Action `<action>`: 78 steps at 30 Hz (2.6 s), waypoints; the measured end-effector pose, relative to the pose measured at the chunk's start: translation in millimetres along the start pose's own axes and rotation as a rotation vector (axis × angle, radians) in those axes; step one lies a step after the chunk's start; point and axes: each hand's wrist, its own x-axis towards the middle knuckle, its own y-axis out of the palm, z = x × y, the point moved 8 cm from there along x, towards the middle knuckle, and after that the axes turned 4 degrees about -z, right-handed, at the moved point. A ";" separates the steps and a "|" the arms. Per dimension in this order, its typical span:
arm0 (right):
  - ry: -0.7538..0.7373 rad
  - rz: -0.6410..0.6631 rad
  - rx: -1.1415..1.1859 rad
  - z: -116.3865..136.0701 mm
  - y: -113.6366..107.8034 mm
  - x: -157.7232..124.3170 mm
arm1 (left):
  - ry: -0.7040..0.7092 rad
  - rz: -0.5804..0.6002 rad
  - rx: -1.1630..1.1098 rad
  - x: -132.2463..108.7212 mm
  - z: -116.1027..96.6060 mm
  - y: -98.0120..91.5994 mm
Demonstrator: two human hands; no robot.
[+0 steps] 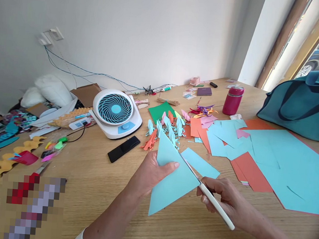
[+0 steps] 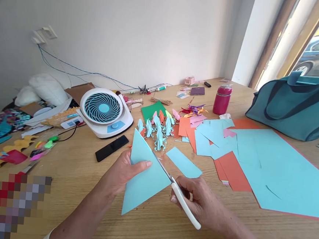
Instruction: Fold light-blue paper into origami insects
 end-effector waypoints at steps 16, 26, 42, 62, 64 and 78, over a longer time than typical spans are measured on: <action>-0.005 0.002 -0.096 7.3 -1.5 -0.4 | 0.019 0.042 0.011 -2.1 -1.0 5.7; -0.060 -0.030 -0.113 6.3 -1.7 2.1 | 0.004 0.062 0.081 -3.6 1.2 13.9; 0.022 -0.124 0.219 -9.1 -11.1 6.8 | 0.029 0.079 -0.080 3.2 2.8 6.4; 0.121 -0.305 -0.909 -40.8 -60.5 15.3 | 0.431 -0.256 1.228 -4.7 59.8 -24.3; 0.124 -0.313 -0.918 -41.7 -60.8 15.3 | 0.496 -0.148 1.290 -8.9 70.6 -15.3; 0.158 -0.401 -0.942 -35.5 -94.8 -10.7 | 0.504 0.017 1.522 -10.8 103.3 -6.3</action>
